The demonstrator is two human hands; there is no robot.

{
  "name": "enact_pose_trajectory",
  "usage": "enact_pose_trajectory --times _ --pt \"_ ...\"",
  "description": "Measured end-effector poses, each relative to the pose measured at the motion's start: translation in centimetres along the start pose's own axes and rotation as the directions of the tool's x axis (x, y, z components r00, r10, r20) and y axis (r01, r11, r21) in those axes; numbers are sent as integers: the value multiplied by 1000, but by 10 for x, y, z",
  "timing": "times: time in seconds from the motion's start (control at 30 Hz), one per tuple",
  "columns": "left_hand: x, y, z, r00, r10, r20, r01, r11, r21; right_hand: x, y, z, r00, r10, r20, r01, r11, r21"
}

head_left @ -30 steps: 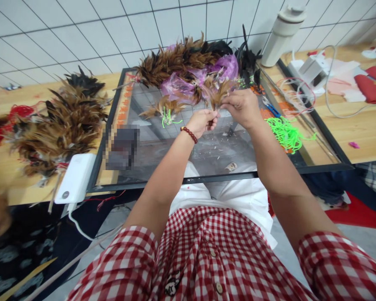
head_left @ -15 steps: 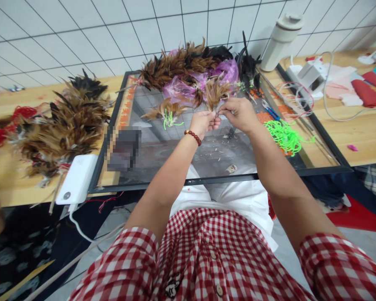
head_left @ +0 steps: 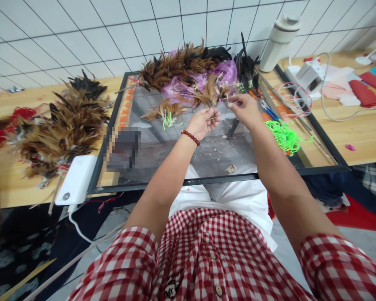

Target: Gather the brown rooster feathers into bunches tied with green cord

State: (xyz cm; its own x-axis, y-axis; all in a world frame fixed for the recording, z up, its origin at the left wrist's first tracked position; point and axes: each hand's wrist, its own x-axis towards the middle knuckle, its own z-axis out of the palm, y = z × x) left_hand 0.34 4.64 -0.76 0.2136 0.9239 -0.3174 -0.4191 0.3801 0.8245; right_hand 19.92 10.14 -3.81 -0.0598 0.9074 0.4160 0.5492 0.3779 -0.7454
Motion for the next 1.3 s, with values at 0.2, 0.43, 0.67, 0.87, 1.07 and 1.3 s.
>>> enact_pose_trajectory --times 0.2,0.43,0.67,0.87,1.07,1.3 --pt "7 -10 -1 999 -16 -34 13 993 -113 -6 -13 12 963 -152 224 134 986 95" --pt "10 -18 1 1000 4 -8 -5 984 -177 -15 -30 11 953 -279 117 296 938 -180" --pt "16 -6 -4 972 98 -212 -177 900 -399 6 -3 -16 988 -45 -146 10 972 -234" --pt "20 0 -12 992 62 -110 -109 858 -502 44 -13 -11 980 177 -91 -198 823 -533" --pt "18 -2 -12 992 56 -111 -105 852 -514 81 -17 6 990 130 58 -42 659 -751" --pt "19 -3 -11 990 56 -131 -119 831 -544 85 -24 -36 906 187 379 100 777 -621"
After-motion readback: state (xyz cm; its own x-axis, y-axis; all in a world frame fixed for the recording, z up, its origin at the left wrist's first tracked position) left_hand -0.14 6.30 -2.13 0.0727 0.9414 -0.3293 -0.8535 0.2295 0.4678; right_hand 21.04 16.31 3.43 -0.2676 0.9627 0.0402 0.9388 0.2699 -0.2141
